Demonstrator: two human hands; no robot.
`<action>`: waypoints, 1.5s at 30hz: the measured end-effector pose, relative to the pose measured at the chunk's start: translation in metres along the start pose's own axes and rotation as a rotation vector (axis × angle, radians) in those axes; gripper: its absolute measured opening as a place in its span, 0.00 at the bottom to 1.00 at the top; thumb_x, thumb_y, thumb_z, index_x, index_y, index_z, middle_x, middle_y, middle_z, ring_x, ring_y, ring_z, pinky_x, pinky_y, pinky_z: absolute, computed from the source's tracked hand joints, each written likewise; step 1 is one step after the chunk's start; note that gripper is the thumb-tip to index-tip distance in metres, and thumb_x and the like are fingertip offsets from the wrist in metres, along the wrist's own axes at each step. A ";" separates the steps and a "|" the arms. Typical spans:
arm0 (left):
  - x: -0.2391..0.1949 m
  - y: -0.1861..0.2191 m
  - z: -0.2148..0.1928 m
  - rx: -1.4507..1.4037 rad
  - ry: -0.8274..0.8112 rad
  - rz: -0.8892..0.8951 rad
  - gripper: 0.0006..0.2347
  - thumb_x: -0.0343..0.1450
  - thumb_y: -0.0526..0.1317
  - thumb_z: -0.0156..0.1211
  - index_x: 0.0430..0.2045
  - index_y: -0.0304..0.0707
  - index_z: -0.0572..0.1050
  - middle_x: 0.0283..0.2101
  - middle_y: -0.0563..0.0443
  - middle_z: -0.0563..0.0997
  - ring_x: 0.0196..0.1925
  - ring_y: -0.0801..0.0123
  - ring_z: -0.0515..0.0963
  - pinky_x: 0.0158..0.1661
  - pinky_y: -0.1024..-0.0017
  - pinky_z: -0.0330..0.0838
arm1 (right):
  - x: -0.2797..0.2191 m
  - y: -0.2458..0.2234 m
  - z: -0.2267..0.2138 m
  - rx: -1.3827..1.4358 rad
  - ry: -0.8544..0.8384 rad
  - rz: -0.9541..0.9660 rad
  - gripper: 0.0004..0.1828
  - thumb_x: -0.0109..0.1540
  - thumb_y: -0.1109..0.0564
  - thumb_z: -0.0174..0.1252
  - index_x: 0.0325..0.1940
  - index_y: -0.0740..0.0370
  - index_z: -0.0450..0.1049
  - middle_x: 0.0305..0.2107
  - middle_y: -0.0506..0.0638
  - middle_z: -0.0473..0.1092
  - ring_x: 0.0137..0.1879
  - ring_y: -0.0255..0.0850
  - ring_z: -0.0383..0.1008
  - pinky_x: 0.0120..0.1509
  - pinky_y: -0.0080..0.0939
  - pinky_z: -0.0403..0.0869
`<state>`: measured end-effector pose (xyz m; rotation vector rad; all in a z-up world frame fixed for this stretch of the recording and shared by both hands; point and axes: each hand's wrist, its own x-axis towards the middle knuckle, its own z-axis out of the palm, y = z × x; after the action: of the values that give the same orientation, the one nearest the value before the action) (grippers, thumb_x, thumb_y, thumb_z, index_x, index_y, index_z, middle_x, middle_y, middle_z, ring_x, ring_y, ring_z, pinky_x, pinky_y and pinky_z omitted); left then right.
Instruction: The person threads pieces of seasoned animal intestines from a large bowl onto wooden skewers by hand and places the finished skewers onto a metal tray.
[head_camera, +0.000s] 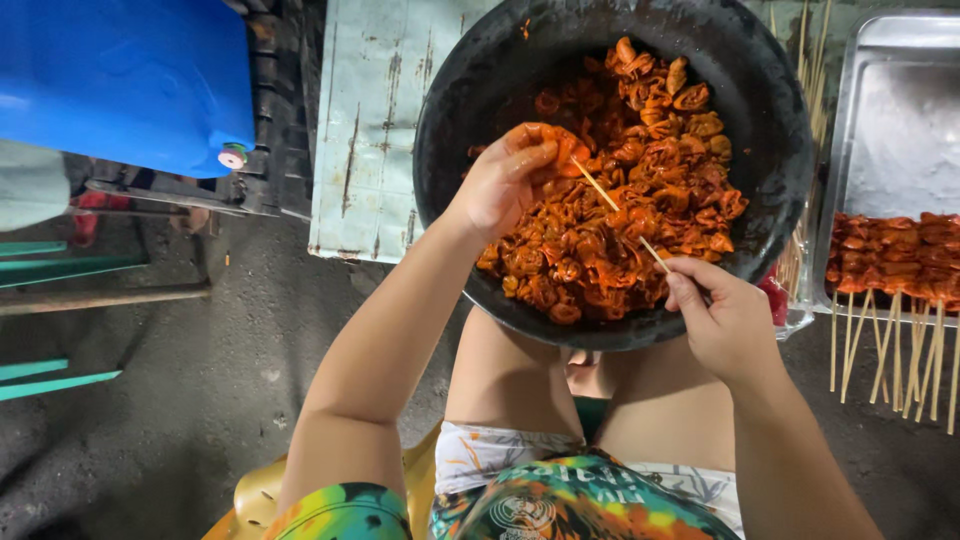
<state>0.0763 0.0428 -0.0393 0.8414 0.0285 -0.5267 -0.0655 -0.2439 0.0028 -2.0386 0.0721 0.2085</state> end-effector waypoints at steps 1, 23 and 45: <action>-0.004 -0.001 0.004 0.008 -0.015 0.013 0.08 0.79 0.37 0.56 0.50 0.33 0.71 0.47 0.47 0.79 0.51 0.65 0.80 0.53 0.63 0.77 | -0.005 -0.001 -0.001 -0.005 0.003 0.002 0.13 0.68 0.58 0.56 0.54 0.65 0.78 0.26 0.47 0.74 0.33 0.30 0.73 0.38 0.31 0.70; -0.086 -0.035 0.115 1.101 -0.014 0.438 0.19 0.78 0.30 0.45 0.67 0.34 0.66 0.65 0.35 0.75 0.68 0.53 0.75 0.64 0.68 0.67 | -0.044 -0.014 -0.001 0.045 0.038 -0.023 0.12 0.68 0.57 0.55 0.53 0.61 0.79 0.24 0.45 0.73 0.31 0.30 0.69 0.37 0.32 0.69; -0.029 -0.100 0.073 0.121 0.201 0.152 0.13 0.76 0.30 0.58 0.55 0.22 0.72 0.47 0.43 0.82 0.48 0.67 0.81 0.51 0.71 0.77 | -0.003 0.020 0.024 0.161 -0.009 0.052 0.11 0.69 0.60 0.54 0.53 0.67 0.77 0.26 0.45 0.71 0.33 0.29 0.70 0.40 0.30 0.70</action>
<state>-0.0074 -0.0514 -0.0537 1.0043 0.1169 -0.3018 -0.0738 -0.2313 -0.0249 -1.8765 0.1325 0.2372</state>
